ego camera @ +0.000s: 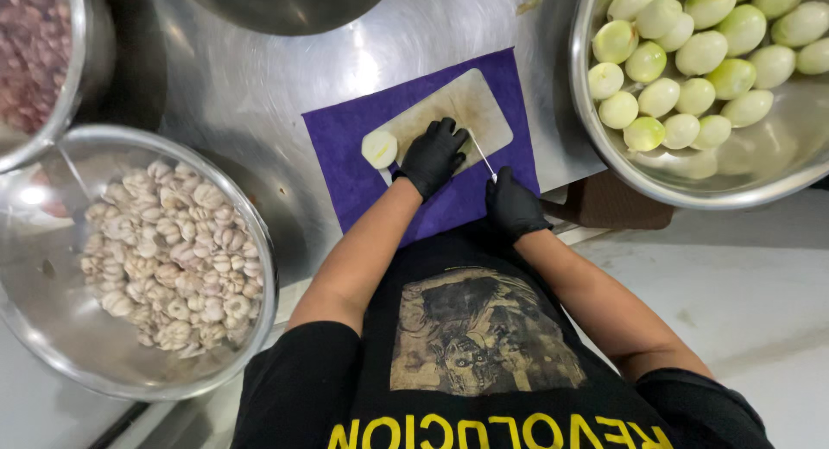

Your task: The person slices small round vegetables one at a time on a small cutting board set on a purple cloth, using a knife, and places the cut slices into a large metal bowl beside the board. They repeatedly take whole vegetables from a bowl, cut them into slices, and transfer the slices into the bowl of finished pieces.

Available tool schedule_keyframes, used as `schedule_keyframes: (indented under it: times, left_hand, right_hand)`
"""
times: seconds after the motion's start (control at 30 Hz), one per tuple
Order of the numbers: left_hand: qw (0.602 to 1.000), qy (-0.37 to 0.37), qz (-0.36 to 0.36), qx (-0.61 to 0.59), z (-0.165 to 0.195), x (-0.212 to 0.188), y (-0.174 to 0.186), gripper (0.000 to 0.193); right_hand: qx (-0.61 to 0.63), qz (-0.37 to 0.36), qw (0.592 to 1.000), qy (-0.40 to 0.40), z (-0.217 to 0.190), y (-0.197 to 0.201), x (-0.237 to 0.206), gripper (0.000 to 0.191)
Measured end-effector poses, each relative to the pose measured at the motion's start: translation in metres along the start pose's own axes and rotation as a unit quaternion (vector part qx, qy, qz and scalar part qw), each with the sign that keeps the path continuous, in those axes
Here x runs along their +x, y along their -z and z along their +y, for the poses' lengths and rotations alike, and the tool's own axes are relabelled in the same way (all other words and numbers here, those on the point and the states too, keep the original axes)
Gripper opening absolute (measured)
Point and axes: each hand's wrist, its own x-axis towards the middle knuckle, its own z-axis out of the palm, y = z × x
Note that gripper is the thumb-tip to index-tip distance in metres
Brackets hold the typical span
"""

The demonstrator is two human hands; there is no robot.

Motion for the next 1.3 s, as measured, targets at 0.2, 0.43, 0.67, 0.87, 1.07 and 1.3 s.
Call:
schedule_keyframes:
  times: [0.2,0.43,0.67,0.87,1.07,1.3]
  left_hand:
    - [1.0,0.02,0.017,-0.007,0.005,0.001,-0.004,0.037]
    - [0.999,0.015,0.03,-0.017,0.0,-0.002,-0.017,0.035]
    - [0.997,0.009,0.071,-0.026,0.001,-0.005,-0.017,0.029]
    - [0.997,0.035,0.066,-0.031,0.005,-0.008,-0.018,0.034]
    - [0.996,0.033,0.08,-0.038,0.004,-0.006,-0.023,0.035]
    - [0.988,0.068,0.127,-0.055,0.012,-0.004,-0.027,0.039]
  right_hand:
    - [0.039,0.074,0.995,0.057,0.001,-0.012,0.015,0.028]
    - [0.04,0.014,0.997,0.059,-0.001,-0.017,0.018,0.031]
    - [0.045,0.011,0.999,0.027,-0.005,-0.02,0.017,0.025]
    - [0.015,0.048,0.997,0.055,-0.005,-0.029,0.032,0.035]
    - [0.085,0.045,0.993,0.063,0.014,-0.013,0.03,0.034]
    - [0.017,0.155,0.981,0.115,0.03,-0.018,-0.005,0.03]
